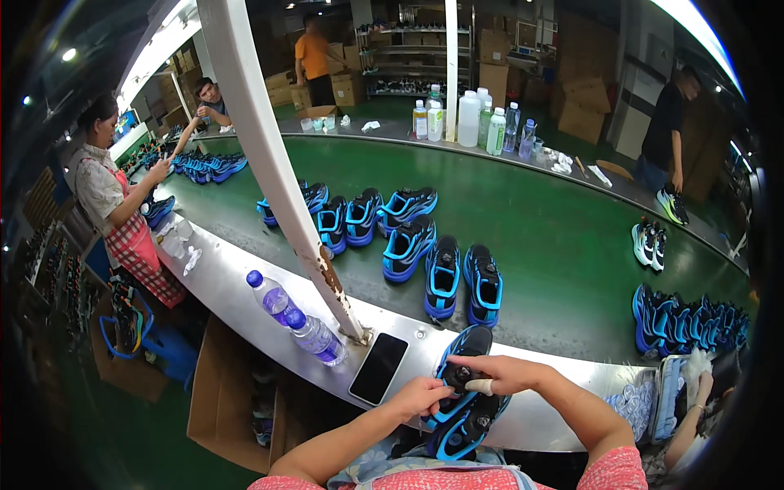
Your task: Inspect and clean shoes on an assembly line.
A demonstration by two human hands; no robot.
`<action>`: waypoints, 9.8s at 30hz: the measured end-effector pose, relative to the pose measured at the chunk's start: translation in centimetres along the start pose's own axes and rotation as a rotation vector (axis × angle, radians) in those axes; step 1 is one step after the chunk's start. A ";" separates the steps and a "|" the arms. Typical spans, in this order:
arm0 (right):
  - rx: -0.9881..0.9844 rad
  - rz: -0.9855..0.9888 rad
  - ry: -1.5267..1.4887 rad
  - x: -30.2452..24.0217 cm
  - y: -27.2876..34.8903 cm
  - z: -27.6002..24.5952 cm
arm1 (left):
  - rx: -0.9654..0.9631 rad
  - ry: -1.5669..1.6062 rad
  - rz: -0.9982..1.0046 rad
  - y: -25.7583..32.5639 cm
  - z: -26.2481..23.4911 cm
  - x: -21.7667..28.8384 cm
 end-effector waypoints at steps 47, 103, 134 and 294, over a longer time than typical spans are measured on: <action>0.427 0.104 0.489 0.2 -0.2 1.5 | 0.044 -0.016 -0.089 0.2 0.6 0.7; 0.700 0.195 0.176 0.5 1.1 1.1 | 0.099 0.000 0.039 1.5 0.9 1.6; 0.975 1.246 0.376 21.0 44.9 -19.7 | 0.736 -1.455 0.729 -20.4 -0.3 23.0; 0.521 0.509 -0.283 2.2 13.5 2.4 | -0.209 0.029 -0.233 2.3 9.0 -1.5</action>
Point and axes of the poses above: each hand's wrist, its own y-axis away from the middle knuckle, its own z-axis out of the palm, x = y × z, the point moved 8 cm from there along -y, towards the middle knuckle, and after that the axes turned 2 degrees about -x, right-handed, at the moved point
